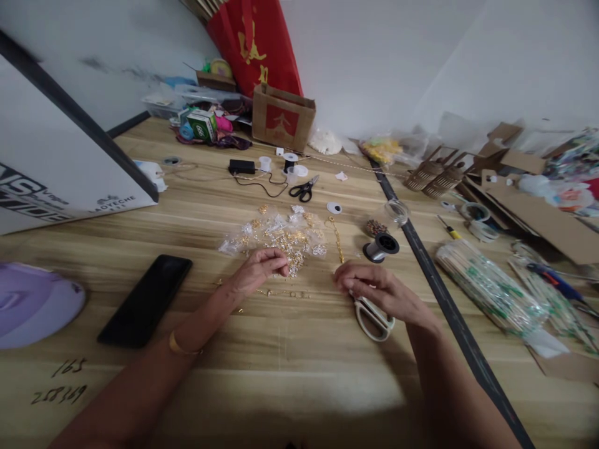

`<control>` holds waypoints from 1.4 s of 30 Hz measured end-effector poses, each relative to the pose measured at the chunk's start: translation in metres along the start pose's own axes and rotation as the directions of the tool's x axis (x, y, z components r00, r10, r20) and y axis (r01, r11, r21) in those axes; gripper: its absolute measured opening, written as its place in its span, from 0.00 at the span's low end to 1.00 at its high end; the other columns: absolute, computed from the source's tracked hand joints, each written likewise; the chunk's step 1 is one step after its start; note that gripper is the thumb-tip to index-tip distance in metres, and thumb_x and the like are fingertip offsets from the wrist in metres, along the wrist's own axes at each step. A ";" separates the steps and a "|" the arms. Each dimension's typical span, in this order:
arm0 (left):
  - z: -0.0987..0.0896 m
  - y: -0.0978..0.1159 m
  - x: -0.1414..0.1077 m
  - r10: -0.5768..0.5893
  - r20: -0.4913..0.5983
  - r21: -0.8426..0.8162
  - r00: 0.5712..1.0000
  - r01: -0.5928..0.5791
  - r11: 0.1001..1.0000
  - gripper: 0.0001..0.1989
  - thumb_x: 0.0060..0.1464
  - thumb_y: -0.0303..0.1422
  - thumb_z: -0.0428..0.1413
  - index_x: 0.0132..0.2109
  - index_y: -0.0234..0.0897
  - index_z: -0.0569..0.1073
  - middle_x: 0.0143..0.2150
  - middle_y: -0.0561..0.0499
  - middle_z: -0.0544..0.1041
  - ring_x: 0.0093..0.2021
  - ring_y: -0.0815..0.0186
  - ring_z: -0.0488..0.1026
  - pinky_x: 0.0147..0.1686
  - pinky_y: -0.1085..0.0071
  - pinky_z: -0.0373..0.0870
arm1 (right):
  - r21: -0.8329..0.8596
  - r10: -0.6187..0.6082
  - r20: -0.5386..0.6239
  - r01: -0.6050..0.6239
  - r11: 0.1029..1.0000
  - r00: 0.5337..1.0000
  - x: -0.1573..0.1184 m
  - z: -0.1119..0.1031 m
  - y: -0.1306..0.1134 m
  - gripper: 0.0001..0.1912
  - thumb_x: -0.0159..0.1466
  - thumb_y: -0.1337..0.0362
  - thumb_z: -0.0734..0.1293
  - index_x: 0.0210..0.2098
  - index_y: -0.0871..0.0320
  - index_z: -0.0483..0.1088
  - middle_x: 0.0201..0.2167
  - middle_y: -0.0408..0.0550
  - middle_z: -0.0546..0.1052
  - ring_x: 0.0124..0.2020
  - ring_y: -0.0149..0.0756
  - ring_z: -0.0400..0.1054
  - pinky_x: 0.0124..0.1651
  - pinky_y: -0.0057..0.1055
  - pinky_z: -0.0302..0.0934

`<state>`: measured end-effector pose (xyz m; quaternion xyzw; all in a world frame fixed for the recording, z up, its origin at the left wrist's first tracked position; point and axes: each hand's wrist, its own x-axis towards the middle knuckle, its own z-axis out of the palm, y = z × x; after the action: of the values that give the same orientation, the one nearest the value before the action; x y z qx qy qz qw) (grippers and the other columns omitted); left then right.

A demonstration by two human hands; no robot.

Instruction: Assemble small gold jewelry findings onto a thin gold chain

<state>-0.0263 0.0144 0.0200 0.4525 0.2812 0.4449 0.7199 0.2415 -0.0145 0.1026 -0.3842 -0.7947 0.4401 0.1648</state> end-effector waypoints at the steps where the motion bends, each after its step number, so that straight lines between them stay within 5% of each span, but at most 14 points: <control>1: -0.001 0.000 0.000 -0.004 -0.007 0.005 1.000 0.004 1.000 0.10 0.46 0.34 0.62 0.29 0.31 0.73 0.24 0.52 0.73 0.28 0.71 0.69 0.32 0.73 0.65 | 0.072 0.008 -0.025 -0.006 0.997 1.000 0.000 -0.001 0.001 0.17 0.67 0.56 0.57 0.32 0.60 0.69 0.40 0.52 0.73 0.39 0.36 0.67 0.38 0.29 0.62; 6: -0.004 -0.001 0.001 -0.018 -0.053 0.080 0.998 0.022 0.997 0.10 0.47 0.35 0.61 0.29 0.31 0.73 0.25 0.51 0.74 0.29 0.70 0.70 0.34 0.73 0.65 | 0.386 0.078 -0.149 -0.014 0.922 0.986 0.002 0.004 0.009 0.18 0.64 0.52 0.60 0.29 0.59 0.69 0.43 0.54 0.73 0.42 0.39 0.68 0.38 0.32 0.64; 12: -0.004 -0.007 0.003 -0.011 -0.096 0.224 0.995 0.032 0.974 0.11 0.47 0.36 0.60 0.29 0.31 0.72 0.25 0.52 0.74 0.28 0.71 0.69 0.34 0.73 0.65 | 0.640 -0.027 -0.217 0.163 0.751 0.976 0.005 0.006 0.017 0.13 0.63 0.57 0.63 0.27 0.59 0.68 0.25 0.49 0.74 0.35 0.40 0.70 0.44 0.39 0.63; 17: -0.002 -0.011 0.004 -0.038 -0.118 0.333 0.992 0.075 0.940 0.11 0.47 0.37 0.60 0.30 0.32 0.72 0.25 0.54 0.73 0.27 0.71 0.69 0.33 0.73 0.66 | 0.729 -0.005 -0.248 0.190 0.658 0.969 0.001 0.006 0.013 0.11 0.64 0.58 0.63 0.30 0.59 0.69 0.22 0.44 0.70 0.25 0.34 0.67 0.32 0.34 0.62; 22: -0.001 -0.017 0.005 0.010 -0.092 0.476 0.996 0.035 0.879 0.10 0.49 0.36 0.57 0.28 0.32 0.70 0.24 0.54 0.71 0.27 0.71 0.68 0.30 0.74 0.65 | 0.687 0.041 -0.263 0.157 0.709 0.964 -0.007 0.006 0.007 0.11 0.63 0.58 0.64 0.31 0.60 0.70 0.16 0.38 0.62 0.16 0.25 0.54 0.25 0.28 0.57; 26: 0.000 -0.020 0.005 0.121 -0.063 0.644 0.991 -0.052 0.763 0.09 0.51 0.34 0.55 0.28 0.32 0.70 0.25 0.53 0.71 0.26 0.71 0.67 0.28 0.76 0.63 | 0.482 0.076 -0.233 0.047 0.875 0.970 -0.012 0.001 -0.002 0.14 0.64 0.56 0.62 0.31 0.60 0.70 0.16 0.39 0.59 0.16 0.25 0.50 0.18 0.23 0.43; 31: 0.007 -0.020 0.001 0.222 -0.011 0.844 0.975 -0.110 0.526 0.06 0.52 0.29 0.53 0.29 0.32 0.71 0.25 0.52 0.72 0.26 0.71 0.66 0.28 0.76 0.62 | -0.042 0.064 -0.146 -0.071 0.997 0.987 -0.014 0.000 -0.017 0.16 0.67 0.56 0.58 0.31 0.60 0.68 0.21 0.42 0.65 0.23 0.28 0.57 0.26 0.25 0.51; 37: 0.013 -0.018 -0.003 0.229 0.112 0.943 0.967 -0.176 0.281 0.06 0.53 0.26 0.51 0.29 0.34 0.71 0.26 0.53 0.71 0.26 0.70 0.65 0.29 0.75 0.60 | -0.566 0.060 -0.214 -0.174 0.806 0.975 -0.011 0.012 -0.015 0.15 0.69 0.60 0.54 0.32 0.58 0.67 0.27 0.47 0.71 0.28 0.33 0.64 0.31 0.28 0.50; 42: 0.013 -0.019 -0.003 0.225 0.110 0.931 0.968 -0.180 0.317 0.06 0.53 0.27 0.51 0.29 0.34 0.71 0.25 0.53 0.70 0.25 0.71 0.64 0.28 0.75 0.60 | -0.716 0.134 -0.192 -0.232 0.658 0.972 -0.006 0.015 -0.010 0.16 0.69 0.62 0.54 0.28 0.57 0.65 0.26 0.45 0.72 0.25 0.32 0.66 0.28 0.29 0.44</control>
<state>-0.0097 0.0032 0.0085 0.8044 0.4399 0.2991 0.2646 0.2314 -0.0307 0.1032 -0.5223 -0.8495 0.0743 -0.0001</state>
